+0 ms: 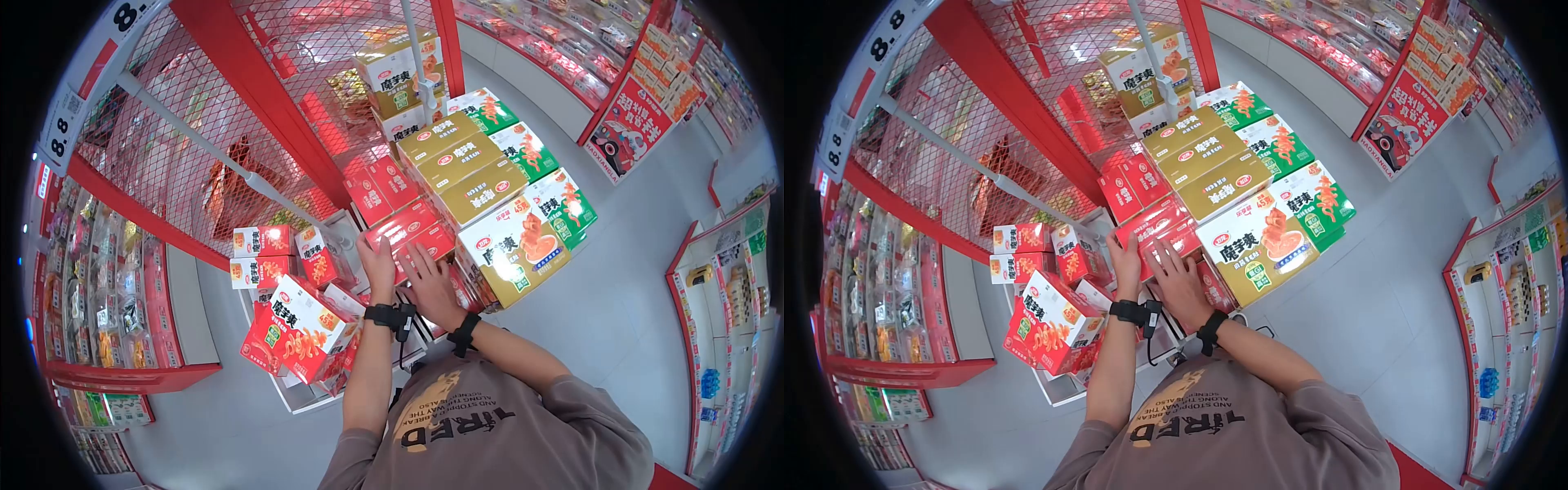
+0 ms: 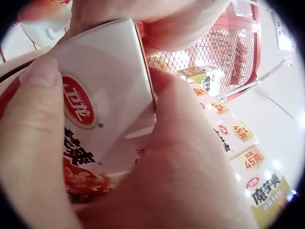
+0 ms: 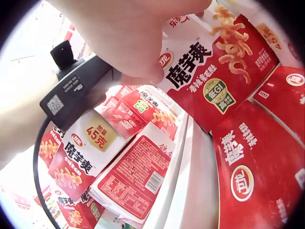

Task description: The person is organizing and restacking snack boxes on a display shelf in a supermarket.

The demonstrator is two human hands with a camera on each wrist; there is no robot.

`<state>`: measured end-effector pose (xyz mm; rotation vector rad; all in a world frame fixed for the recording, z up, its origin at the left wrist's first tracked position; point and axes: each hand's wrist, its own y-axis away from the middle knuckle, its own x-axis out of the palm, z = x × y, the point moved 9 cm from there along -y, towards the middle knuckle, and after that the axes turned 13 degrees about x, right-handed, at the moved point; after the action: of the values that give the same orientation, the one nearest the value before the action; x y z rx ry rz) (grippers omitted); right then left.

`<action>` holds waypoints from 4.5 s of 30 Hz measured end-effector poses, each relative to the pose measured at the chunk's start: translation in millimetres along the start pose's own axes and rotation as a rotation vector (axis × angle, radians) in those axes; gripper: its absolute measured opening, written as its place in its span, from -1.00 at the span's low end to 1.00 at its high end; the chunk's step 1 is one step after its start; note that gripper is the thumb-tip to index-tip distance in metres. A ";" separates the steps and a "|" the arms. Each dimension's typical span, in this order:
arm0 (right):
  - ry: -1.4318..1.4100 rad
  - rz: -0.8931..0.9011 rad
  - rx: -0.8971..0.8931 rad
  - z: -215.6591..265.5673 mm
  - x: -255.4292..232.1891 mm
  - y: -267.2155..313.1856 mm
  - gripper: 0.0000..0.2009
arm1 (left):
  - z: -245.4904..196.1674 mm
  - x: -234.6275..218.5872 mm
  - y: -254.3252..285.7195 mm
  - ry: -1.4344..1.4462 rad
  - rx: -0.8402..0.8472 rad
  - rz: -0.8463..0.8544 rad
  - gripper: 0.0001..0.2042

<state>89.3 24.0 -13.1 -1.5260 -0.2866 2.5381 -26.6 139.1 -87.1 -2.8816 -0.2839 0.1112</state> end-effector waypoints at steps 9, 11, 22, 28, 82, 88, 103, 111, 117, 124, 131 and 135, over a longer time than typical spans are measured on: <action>-0.226 0.183 -0.060 23.9 -44.5 14.3 -0.41 | -26.2 7.5 -2.8 -0.206 0.054 0.280 -0.19; -0.420 0.357 -0.232 43.0 -84.4 33.3 -0.46 | -79.2 20.8 4.5 -0.296 0.110 0.470 0.05; 0.089 -0.071 -0.021 -17.6 -201.1 37.7 -0.48 | -78.8 31.1 15.3 -0.939 0.182 0.734 0.31; 0.164 -0.218 -0.061 -31.6 -183.7 41.6 -0.50 | -92.4 24.3 14.1 -0.895 0.276 0.661 0.23; 0.133 -0.381 -0.044 -42.9 -185.1 42.5 -0.60 | -127.1 63.9 24.4 -1.154 0.588 0.858 0.18; 0.109 -0.408 -0.060 -43.7 -185.2 44.4 -0.59 | -127.0 78.2 22.2 -1.050 0.627 0.846 0.17; 0.054 -0.438 -0.070 -45.9 -188.2 47.9 -0.61 | -209.0 19.3 22.4 -0.904 0.621 0.607 0.15; 0.097 -0.433 -0.054 -42.9 -185.1 45.8 -0.57 | -164.2 16.4 51.1 -1.036 0.585 0.784 0.18; -0.391 -0.094 -0.414 -17.2 -132.3 121.7 -0.74 | -98.8 21.4 85.3 -1.080 0.271 0.895 0.18; -0.178 0.464 -0.158 -30.1 -53.1 102.2 -0.29 | -84.0 37.9 105.4 -0.897 0.159 1.237 -0.24; -0.279 0.368 -0.020 -50.4 -65.6 114.3 -0.40 | -45.9 31.9 123.5 -0.690 -0.123 1.441 -0.38; -0.271 0.506 0.538 -117.1 -48.0 161.7 -0.52 | -49.4 34.2 125.3 -0.697 -0.044 1.415 -0.47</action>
<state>208.2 -134.8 -66.0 -1.1447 0.7886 2.8432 34.6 15.3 -72.1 -2.3324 1.6247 1.2839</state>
